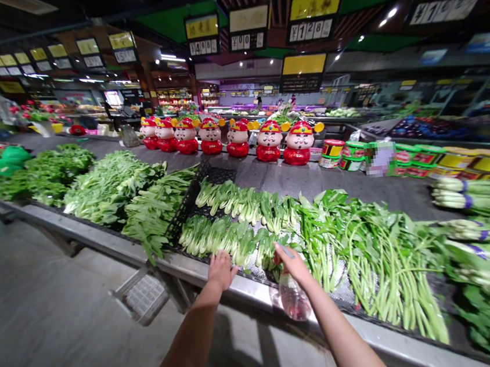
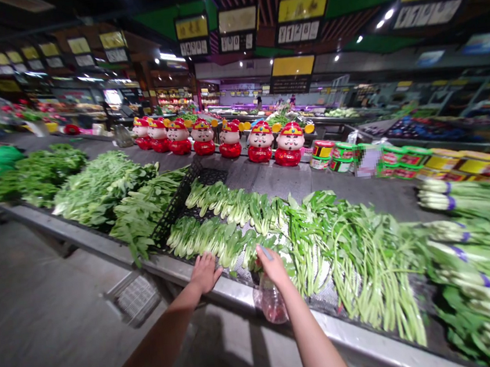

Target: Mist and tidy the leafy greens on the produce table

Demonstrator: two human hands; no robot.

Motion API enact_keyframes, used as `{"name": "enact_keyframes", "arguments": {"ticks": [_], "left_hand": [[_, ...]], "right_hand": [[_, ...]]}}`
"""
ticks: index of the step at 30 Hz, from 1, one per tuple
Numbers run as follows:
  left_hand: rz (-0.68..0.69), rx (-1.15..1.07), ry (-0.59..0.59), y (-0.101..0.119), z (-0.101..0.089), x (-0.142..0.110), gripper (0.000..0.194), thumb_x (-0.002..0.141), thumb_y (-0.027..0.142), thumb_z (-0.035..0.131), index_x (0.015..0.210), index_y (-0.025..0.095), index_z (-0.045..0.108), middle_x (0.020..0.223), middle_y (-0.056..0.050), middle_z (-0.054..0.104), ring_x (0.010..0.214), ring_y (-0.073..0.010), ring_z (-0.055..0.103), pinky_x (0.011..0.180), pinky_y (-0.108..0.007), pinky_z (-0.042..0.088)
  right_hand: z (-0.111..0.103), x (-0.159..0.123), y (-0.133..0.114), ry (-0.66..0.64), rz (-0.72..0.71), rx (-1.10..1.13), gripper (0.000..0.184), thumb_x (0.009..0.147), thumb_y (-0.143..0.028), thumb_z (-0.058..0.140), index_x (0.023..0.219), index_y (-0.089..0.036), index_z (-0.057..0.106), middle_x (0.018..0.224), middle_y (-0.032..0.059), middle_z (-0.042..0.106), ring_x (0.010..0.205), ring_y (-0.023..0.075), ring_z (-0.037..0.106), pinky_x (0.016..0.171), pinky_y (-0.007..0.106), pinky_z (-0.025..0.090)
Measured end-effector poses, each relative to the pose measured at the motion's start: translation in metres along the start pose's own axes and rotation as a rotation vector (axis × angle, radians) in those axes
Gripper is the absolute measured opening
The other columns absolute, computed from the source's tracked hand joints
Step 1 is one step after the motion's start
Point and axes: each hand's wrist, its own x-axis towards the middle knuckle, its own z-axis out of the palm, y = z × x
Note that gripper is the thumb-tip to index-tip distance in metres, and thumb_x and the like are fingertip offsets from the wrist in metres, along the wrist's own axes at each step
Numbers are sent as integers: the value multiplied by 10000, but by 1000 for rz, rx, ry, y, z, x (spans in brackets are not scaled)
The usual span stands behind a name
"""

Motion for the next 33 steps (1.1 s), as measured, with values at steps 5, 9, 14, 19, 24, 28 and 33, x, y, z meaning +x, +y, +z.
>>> {"name": "enact_keyframes", "arguments": {"ticks": [5,9,14,19,24,28,33], "left_hand": [[-29,-7,86,8,-2,1,681,973,476,249,1524,79,297,1605,-150,267,1507,-287,152,1228,-483,116],[50,-3,91,27,-4,8,669,975,464,258,1517,76,317,1602,-149,272,1509,-279,143,1234,-475,110],[139,10,62,54,0,16,670,980,472,238,1517,81,318,1611,-131,253,1512,-264,132,1236,-460,112],[161,42,-2,66,8,18,679,976,473,225,1525,81,296,1614,-124,239,1512,-259,130,1234,-479,93],[164,76,-40,66,10,17,685,976,474,198,1528,78,285,1617,-121,217,1513,-243,125,1233,-461,99],[157,86,-47,66,11,17,691,976,472,182,1527,66,281,1619,-123,209,1515,-245,119,1233,-455,96],[160,83,-41,66,12,17,687,977,467,185,1522,64,293,1617,-127,217,1514,-252,125,1233,-459,97]], "right_hand": [[-18,2,9,81,13,15,642,801,-796,421,692,-204,646,769,82,700,753,249,639,768,389,477],[-30,1,7,121,6,15,629,827,-771,419,692,-206,660,783,85,703,765,247,649,797,406,490],[-36,-11,1,97,51,-6,620,861,-754,365,646,-228,613,714,65,680,670,233,628,667,396,511],[-37,-24,7,92,130,-2,570,847,-723,436,550,-245,525,578,40,623,568,216,587,607,378,485],[-39,-26,17,91,170,8,557,851,-718,441,562,-250,525,549,27,593,524,207,556,579,380,462],[-41,-21,20,129,91,-16,570,848,-727,434,617,-235,605,673,60,669,648,236,623,636,390,489],[-43,-20,17,80,64,-28,590,851,-735,412,637,-231,634,696,56,693,681,230,637,687,384,501]]}}
